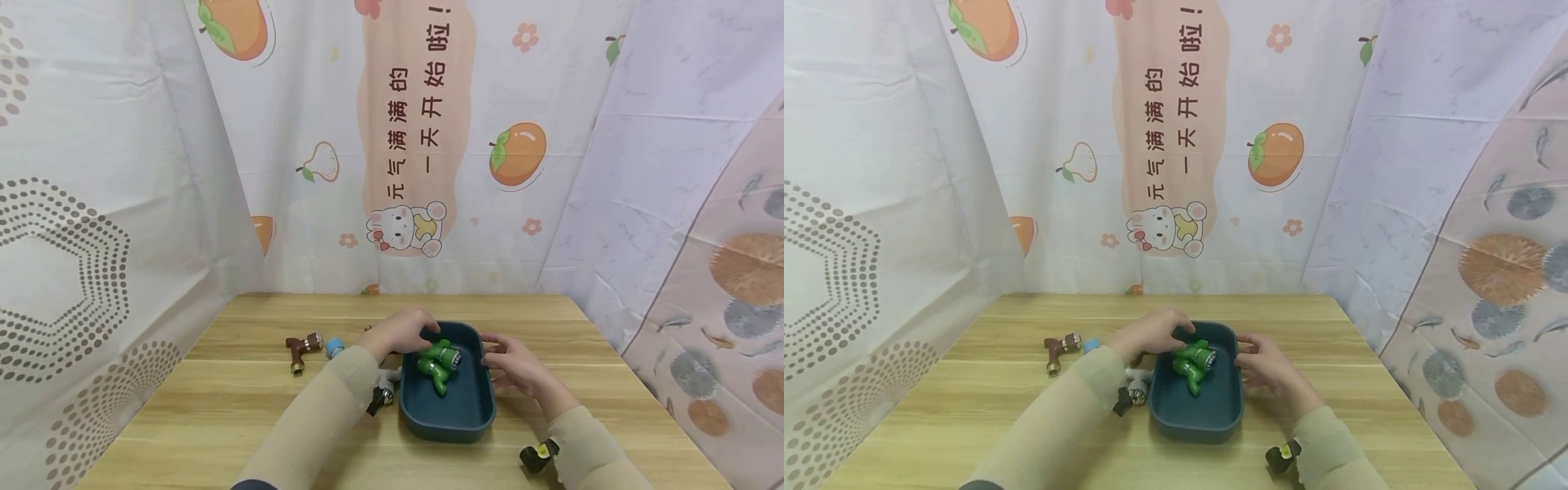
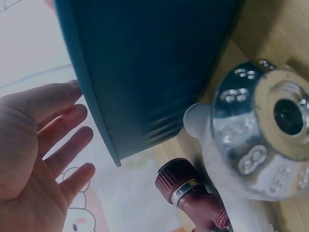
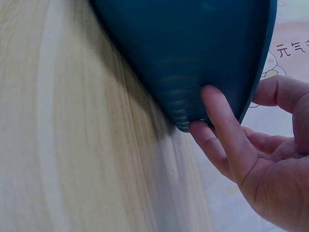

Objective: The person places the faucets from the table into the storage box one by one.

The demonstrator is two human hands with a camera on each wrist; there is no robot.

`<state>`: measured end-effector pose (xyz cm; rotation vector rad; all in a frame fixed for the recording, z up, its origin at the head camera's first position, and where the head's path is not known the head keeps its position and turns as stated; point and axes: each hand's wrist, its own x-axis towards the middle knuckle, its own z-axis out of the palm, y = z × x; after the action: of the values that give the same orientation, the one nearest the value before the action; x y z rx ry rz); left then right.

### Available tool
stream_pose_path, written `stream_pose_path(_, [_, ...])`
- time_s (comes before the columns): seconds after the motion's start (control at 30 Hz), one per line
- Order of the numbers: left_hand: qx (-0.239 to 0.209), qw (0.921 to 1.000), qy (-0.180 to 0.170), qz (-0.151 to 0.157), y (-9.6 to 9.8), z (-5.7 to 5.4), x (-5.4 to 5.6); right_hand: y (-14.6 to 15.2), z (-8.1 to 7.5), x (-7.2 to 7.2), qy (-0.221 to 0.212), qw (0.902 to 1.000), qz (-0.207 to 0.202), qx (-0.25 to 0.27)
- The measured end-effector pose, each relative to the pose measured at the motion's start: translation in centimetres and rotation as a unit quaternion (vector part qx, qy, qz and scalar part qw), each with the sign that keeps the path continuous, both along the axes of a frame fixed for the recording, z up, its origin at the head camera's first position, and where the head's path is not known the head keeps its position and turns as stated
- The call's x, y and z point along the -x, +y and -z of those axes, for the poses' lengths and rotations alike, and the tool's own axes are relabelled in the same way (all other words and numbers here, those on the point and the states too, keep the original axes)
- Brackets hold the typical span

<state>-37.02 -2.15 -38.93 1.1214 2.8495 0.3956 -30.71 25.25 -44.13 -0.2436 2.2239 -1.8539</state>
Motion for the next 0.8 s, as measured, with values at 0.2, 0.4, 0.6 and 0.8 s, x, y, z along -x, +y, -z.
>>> stream_pose_path(0.2, [-0.027, 0.9996, -0.007, -0.002, -0.5, -0.2, -0.2, 0.0, 0.2, 0.1, 0.001, 1.0000, -0.003, -0.004])
stream_pose_path(0.4, [-0.048, 0.9987, -0.005, -0.017, -1.4, -0.4, -0.1, 0.1, 0.2, 0.1, 0.001, 1.0000, 0.001, -0.003])
stream_pose_path(0.6, [-0.078, 0.9964, -0.020, -0.028, -2.6, -1.1, -0.5, 0.1, 0.2, 0.1, 0.002, 1.0000, 0.004, -0.005])
stream_pose_path(0.8, [-0.098, 0.9945, -0.008, -0.035, -3.9, -1.7, -0.6, 0.1, 0.2, 0.1, 0.003, 1.0000, 0.004, -0.005])
